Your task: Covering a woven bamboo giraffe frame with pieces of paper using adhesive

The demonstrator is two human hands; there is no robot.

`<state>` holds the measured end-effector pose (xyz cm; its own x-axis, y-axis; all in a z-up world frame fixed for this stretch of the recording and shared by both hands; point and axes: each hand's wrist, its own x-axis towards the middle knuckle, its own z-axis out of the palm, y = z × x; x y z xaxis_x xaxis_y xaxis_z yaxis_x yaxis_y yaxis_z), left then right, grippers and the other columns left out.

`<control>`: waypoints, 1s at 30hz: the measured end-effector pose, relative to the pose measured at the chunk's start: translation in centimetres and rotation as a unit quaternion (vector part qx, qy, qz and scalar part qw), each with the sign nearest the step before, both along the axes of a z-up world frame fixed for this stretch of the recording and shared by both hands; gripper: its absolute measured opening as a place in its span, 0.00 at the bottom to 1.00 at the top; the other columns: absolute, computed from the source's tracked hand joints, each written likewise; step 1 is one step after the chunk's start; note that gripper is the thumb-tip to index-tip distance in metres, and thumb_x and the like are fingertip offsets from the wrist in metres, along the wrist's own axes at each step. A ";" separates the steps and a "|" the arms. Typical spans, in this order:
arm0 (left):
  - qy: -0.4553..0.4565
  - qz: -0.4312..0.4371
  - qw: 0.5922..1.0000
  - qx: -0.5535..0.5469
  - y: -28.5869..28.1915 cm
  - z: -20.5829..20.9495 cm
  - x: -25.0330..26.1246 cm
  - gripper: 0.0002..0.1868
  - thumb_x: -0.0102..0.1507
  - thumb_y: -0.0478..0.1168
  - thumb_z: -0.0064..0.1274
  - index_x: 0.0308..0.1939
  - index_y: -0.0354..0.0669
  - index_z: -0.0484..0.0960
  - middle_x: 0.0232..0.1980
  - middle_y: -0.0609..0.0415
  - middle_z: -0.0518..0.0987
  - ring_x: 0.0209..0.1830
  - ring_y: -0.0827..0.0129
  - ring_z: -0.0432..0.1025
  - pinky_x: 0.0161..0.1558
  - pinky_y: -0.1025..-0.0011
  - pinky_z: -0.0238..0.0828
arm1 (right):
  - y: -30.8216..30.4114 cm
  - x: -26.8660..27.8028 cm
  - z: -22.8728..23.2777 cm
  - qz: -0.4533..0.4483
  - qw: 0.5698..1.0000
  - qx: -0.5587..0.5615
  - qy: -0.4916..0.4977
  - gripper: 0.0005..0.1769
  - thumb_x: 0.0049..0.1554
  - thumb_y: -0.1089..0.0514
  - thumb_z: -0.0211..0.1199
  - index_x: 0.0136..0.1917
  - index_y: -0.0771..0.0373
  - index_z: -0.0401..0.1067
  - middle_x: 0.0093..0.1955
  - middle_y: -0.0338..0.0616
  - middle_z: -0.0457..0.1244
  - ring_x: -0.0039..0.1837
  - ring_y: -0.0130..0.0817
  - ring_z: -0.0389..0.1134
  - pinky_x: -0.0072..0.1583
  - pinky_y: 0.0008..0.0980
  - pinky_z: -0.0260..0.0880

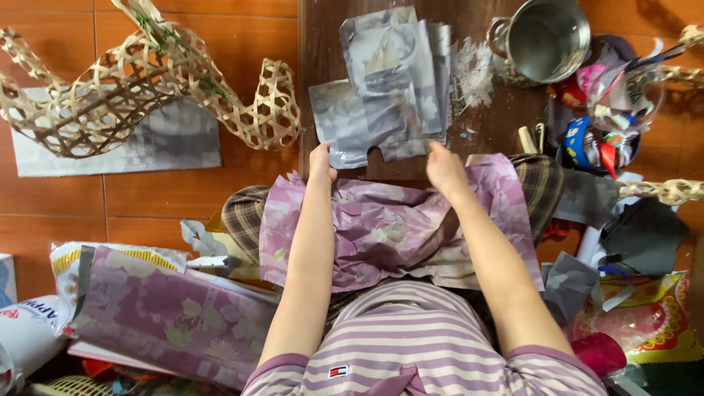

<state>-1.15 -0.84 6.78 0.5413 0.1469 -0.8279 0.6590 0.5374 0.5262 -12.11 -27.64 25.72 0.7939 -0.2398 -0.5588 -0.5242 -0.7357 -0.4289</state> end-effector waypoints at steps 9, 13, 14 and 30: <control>-0.014 -0.025 0.999 0.022 0.2 1.2 -0.3 0.28 0.61 0.36 0.55 0.63 0.23 0.73 0.66 0.26 0.71 0.69 0.38 0.65 0.61 0.39 0.69 | -3.6 5.5 -4.1 -0.069 0.996 -0.012 -0.045 0.23 0.64 0.50 0.44 0.66 0.47 0.73 0.60 0.62 0.68 0.67 0.62 0.66 0.67 0.58 0.65; -0.030 -0.061 0.997 0.023 0.1 0.3 -0.4 0.27 0.59 0.35 0.56 0.61 0.25 0.76 0.62 0.26 0.74 0.65 0.39 0.69 0.57 0.38 0.71 | -5.9 6.7 -2.6 -0.225 0.912 0.129 -0.317 0.17 0.64 0.59 0.50 0.62 0.65 0.73 0.40 0.58 0.64 0.41 0.48 0.65 0.40 0.42 0.66; -0.036 -0.088 0.995 0.033 -0.4 0.6 -0.4 0.27 0.59 0.37 0.55 0.61 0.26 0.76 0.60 0.29 0.75 0.63 0.41 0.70 0.56 0.36 0.69 | -6.8 7.1 -1.1 -0.360 0.848 0.233 -0.312 0.19 0.64 0.56 0.50 0.65 0.59 0.71 0.28 0.45 0.60 0.25 0.28 0.61 0.23 0.23 0.62; -0.104 -0.113 0.986 0.061 -3.5 2.5 2.6 0.25 0.56 0.38 0.59 0.58 0.36 0.82 0.52 0.38 0.82 0.57 0.51 0.77 0.51 0.47 0.74 | -10.4 4.6 1.0 -0.402 0.663 0.617 -0.134 0.15 0.52 0.57 0.55 0.49 0.54 0.79 0.33 0.21 0.63 0.32 0.12 0.59 0.30 0.05 0.54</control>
<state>1.44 -4.32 9.33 0.7279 0.0943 -0.6792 0.6256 0.3143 0.7141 -7.46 -38.08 26.73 0.7976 -0.1367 -0.5875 -0.3172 0.7333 -0.6014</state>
